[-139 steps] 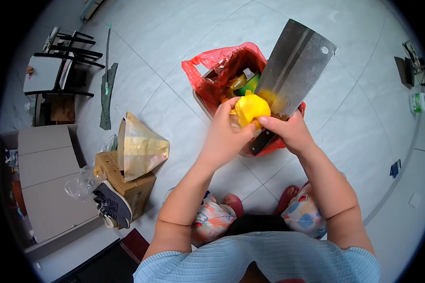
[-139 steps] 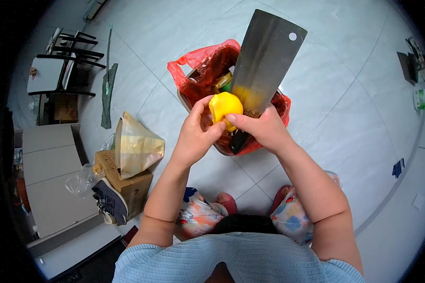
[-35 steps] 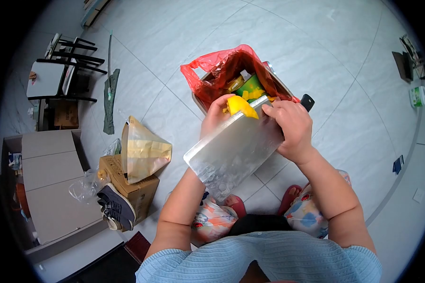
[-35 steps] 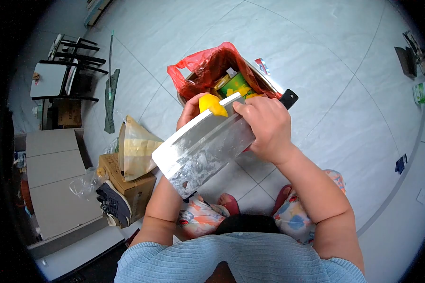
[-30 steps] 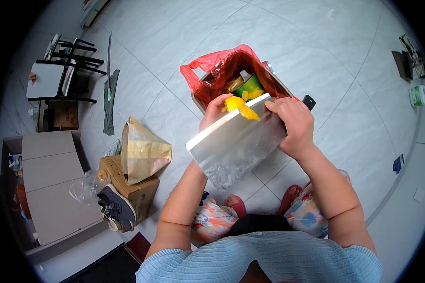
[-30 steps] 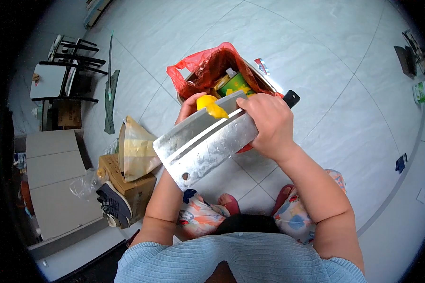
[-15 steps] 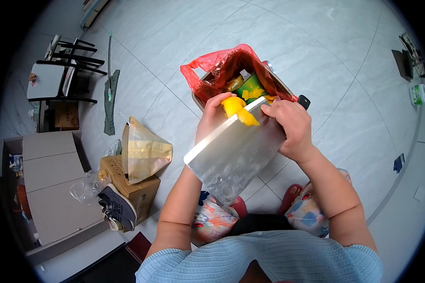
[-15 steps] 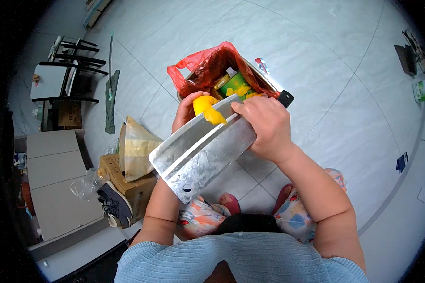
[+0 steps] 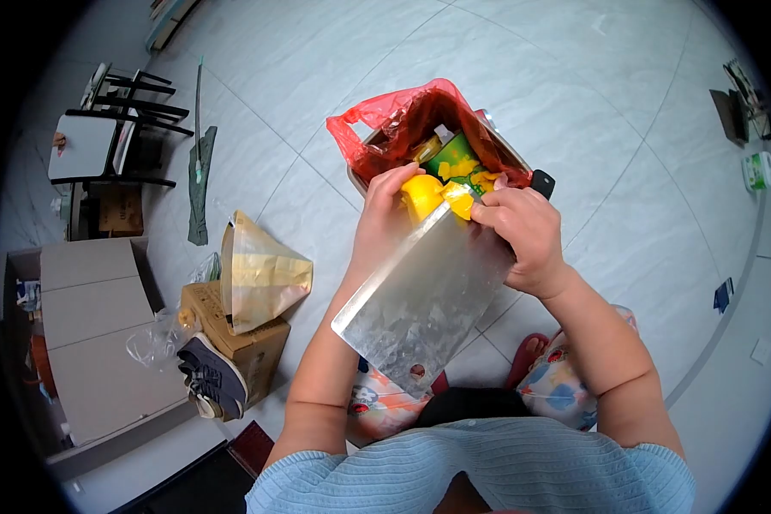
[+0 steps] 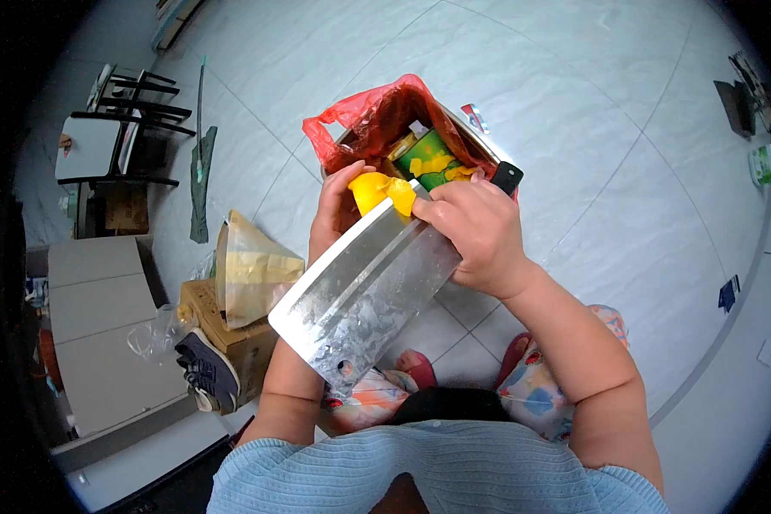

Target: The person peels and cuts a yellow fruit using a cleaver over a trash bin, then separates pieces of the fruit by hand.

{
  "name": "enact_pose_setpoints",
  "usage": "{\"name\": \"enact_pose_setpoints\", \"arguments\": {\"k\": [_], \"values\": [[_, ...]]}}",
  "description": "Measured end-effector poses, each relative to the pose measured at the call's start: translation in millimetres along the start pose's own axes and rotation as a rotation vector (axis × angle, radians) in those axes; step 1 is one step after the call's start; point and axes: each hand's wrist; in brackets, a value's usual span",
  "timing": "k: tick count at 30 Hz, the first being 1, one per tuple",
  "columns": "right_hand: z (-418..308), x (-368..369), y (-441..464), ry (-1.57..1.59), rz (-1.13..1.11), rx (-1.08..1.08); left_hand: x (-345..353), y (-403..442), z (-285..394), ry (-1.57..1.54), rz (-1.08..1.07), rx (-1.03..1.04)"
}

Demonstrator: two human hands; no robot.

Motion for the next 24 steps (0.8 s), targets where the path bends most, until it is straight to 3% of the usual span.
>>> {"name": "enact_pose_setpoints", "arguments": {"k": [7, 11, 13, 15, 24], "values": [[5.6, 0.7, -1.4, -0.041, 0.020, 0.019, -7.1, 3.6, -3.7, 0.283, -0.028, 0.156], [4.7, -1.6, 2.0, -0.030, 0.041, 0.062, -6.8, 5.7, -5.6, 0.392, -0.039, 0.366], [4.5, -3.9, 1.0, -0.003, 0.021, 0.041, -5.7, 5.9, -8.5, 0.370, -0.032, 0.332], [1.7, -3.4, 1.0, 0.030, -0.001, 0.020, -2.5, 4.4, -2.5, 0.207, 0.027, 0.166], [-1.2, -1.2, 3.2, -0.027, 0.032, 0.005, -4.2, 3.0, -3.2, 0.311, -0.015, 0.205]]}}
Point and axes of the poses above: each hand's wrist, its own y-axis towards the middle knuckle, its own x-axis out of the palm, z = x × y, and after that the axes turned 9 degrees about y, right-handed
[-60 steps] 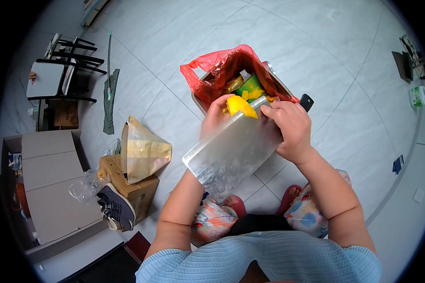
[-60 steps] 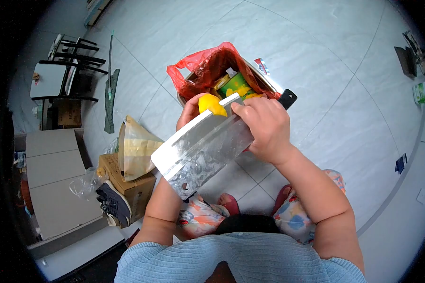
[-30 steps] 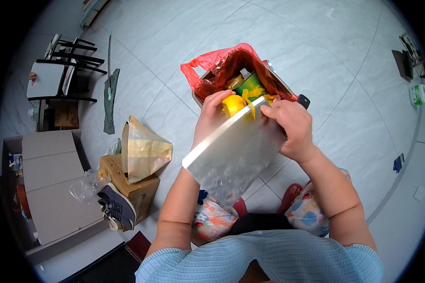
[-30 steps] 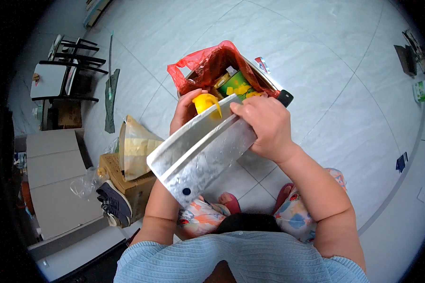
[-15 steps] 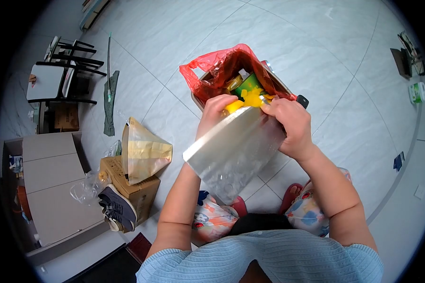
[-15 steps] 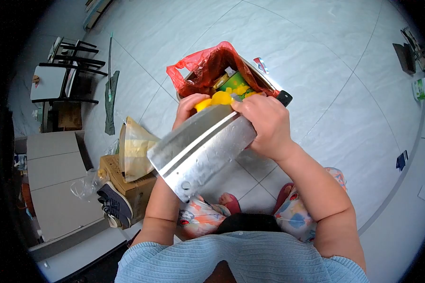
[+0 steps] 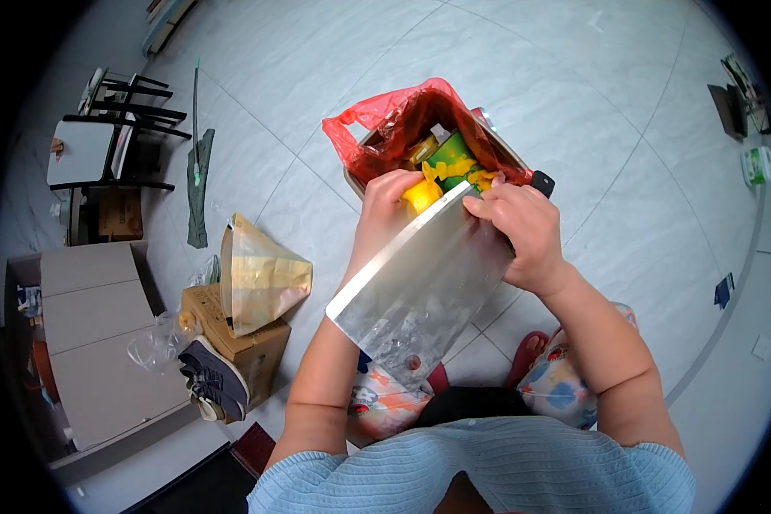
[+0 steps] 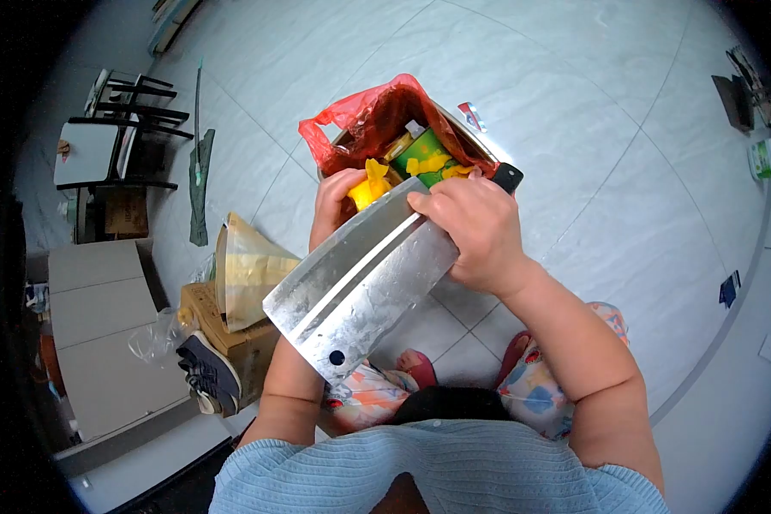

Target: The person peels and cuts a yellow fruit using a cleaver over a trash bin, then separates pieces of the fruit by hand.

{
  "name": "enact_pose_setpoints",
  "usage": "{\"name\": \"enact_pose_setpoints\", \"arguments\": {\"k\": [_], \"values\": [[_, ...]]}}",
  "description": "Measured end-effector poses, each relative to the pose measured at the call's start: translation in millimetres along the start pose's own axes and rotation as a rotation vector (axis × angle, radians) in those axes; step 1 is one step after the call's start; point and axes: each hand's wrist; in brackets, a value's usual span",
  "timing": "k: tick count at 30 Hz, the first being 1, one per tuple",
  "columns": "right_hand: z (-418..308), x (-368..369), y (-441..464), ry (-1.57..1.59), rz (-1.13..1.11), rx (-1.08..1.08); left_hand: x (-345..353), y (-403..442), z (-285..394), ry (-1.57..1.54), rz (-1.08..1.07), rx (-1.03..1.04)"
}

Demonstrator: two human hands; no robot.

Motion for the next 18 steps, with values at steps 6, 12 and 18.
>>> {"name": "enact_pose_setpoints", "arguments": {"k": [6, 12, 18], "values": [[1.3, -3.4, -0.1, 0.072, -0.061, 0.024, -0.8, 2.8, 3.8, 0.040, 0.029, 0.046], [10.9, -0.5, -2.1, 0.005, -0.046, 0.023, -0.3, 0.7, -6.6, 0.031, -0.007, 0.055], [15.2, -0.9, -0.9, -0.018, -0.025, 0.078, -5.0, 3.2, -5.5, 0.120, -0.007, 0.139]]}}
Point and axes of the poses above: each hand's wrist, its own y-axis towards the middle knuckle, its own x-axis out of the palm, z = x × y, and after that the axes turned 9 degrees about y, right-handed
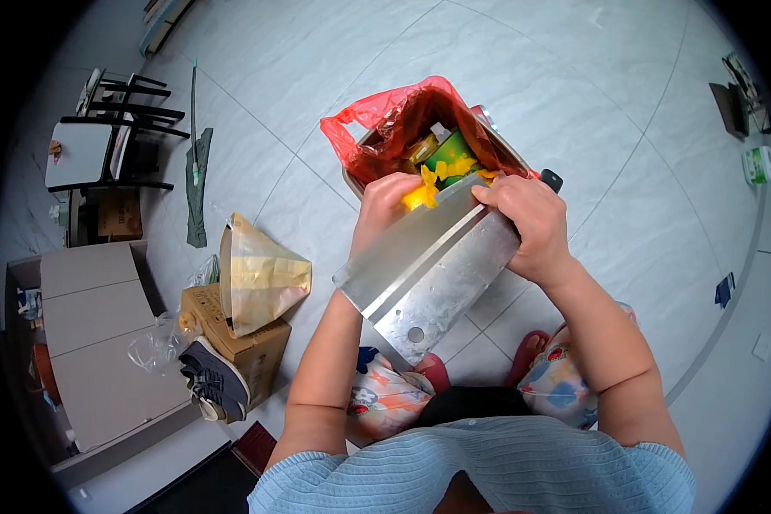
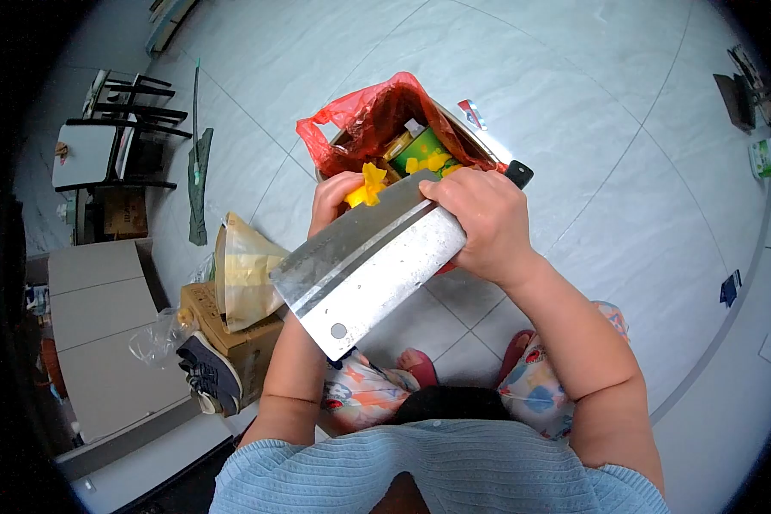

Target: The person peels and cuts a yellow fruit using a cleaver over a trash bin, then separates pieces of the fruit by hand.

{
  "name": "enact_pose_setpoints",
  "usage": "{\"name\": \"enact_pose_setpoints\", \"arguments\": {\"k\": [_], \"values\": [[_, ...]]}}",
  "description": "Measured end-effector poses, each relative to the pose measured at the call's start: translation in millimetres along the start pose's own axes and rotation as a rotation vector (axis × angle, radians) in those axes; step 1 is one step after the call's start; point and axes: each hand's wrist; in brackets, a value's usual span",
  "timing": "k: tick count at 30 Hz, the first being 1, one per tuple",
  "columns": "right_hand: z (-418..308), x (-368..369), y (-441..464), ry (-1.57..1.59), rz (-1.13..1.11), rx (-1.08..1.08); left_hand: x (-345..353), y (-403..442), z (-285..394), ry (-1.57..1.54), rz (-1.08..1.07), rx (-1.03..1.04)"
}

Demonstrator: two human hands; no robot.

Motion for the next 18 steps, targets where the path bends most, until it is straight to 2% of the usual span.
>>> {"name": "enact_pose_setpoints", "arguments": {"k": [8, 9, 11, 12, 15, 17, 18], "values": [[5.7, -1.3, 2.0, 0.006, 0.028, 0.037, 0.6, -8.2, -17.5, -0.062, -0.033, 0.058], [6.9, -2.1, 2.2, 0.006, 0.028, 0.037, 1.4, -7.9, -22.0, -0.279, -0.192, -0.156], [8.7, -3.7, 3.6, 0.033, 0.049, 0.080, 1.4, -14.9, -21.6, -0.493, -0.347, -0.373], [8.6, -5.6, 4.1, 0.021, 0.053, 0.087, -4.0, -8.3, 0.2, -0.549, -0.273, -0.389], [8.3, -3.5, 3.7, 0.091, 0.117, 0.076, 6.1, -5.2, 4.3, -0.555, -0.159, -0.534], [6.8, 0.5, 0.5, 0.107, 0.115, 0.021, 9.0, -3.8, 3.9, -1.161, 0.070, -0.740], [5.3, 1.7, -0.4, 0.121, 0.113, -0.033, 4.4, 1.7, 16.6, -1.110, 0.064, -0.642]]}}
Point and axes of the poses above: each hand's wrist, its own y-axis towards the middle knuckle, its own x-axis out of the palm, z = x × y, and after that the axes turned 9 degrees about y, right-handed
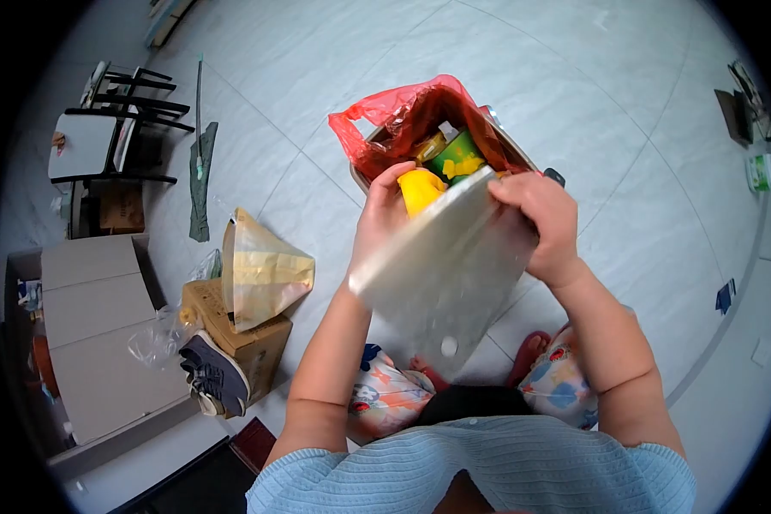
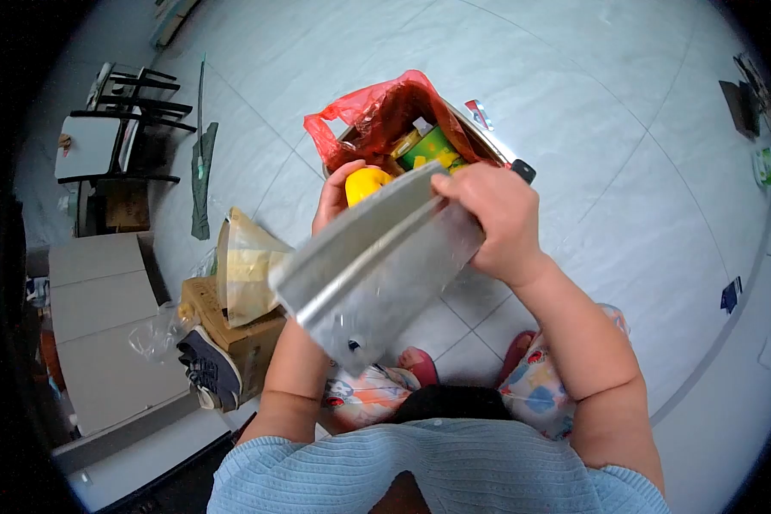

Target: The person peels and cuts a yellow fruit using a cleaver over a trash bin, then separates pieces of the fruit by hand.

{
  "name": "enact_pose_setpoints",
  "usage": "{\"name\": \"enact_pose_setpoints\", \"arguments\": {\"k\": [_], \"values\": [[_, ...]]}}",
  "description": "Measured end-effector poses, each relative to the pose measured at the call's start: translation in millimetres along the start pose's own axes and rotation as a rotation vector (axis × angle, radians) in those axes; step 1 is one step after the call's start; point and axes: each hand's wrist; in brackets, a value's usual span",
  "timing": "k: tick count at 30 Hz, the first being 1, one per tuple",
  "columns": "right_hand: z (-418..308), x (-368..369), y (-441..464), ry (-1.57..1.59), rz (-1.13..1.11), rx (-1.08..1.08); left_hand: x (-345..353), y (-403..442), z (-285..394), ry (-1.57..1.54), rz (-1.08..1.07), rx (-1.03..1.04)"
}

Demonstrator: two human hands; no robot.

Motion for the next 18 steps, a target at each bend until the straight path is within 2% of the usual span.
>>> {"name": "enact_pose_setpoints", "arguments": {"k": [3, 7, 13, 18], "values": [[-8.9, 4.2, -3.0, -0.048, -0.072, -0.084, 12.1, -4.5, 11.0, 0.024, 0.026, -0.013], [-16.0, 8.4, -5.0, -0.077, -0.108, -0.084, 11.5, -4.5, 10.2, 0.082, 0.029, -0.009], [-21.6, 12.8, -7.4, -0.054, -0.109, -0.107, 10.0, -3.0, 4.5, -0.064, 0.065, -0.077], [-23.5, 14.9, -10.4, -0.063, -0.136, -0.111, 9.4, -4.1, 1.6, -0.218, -0.035, -0.088]]}}
Point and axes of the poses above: each hand's wrist, its own y-axis towards the middle knuckle, its own x-axis out of the palm, z = x × y, and after that the axes turned 9 degrees about y, right-handed
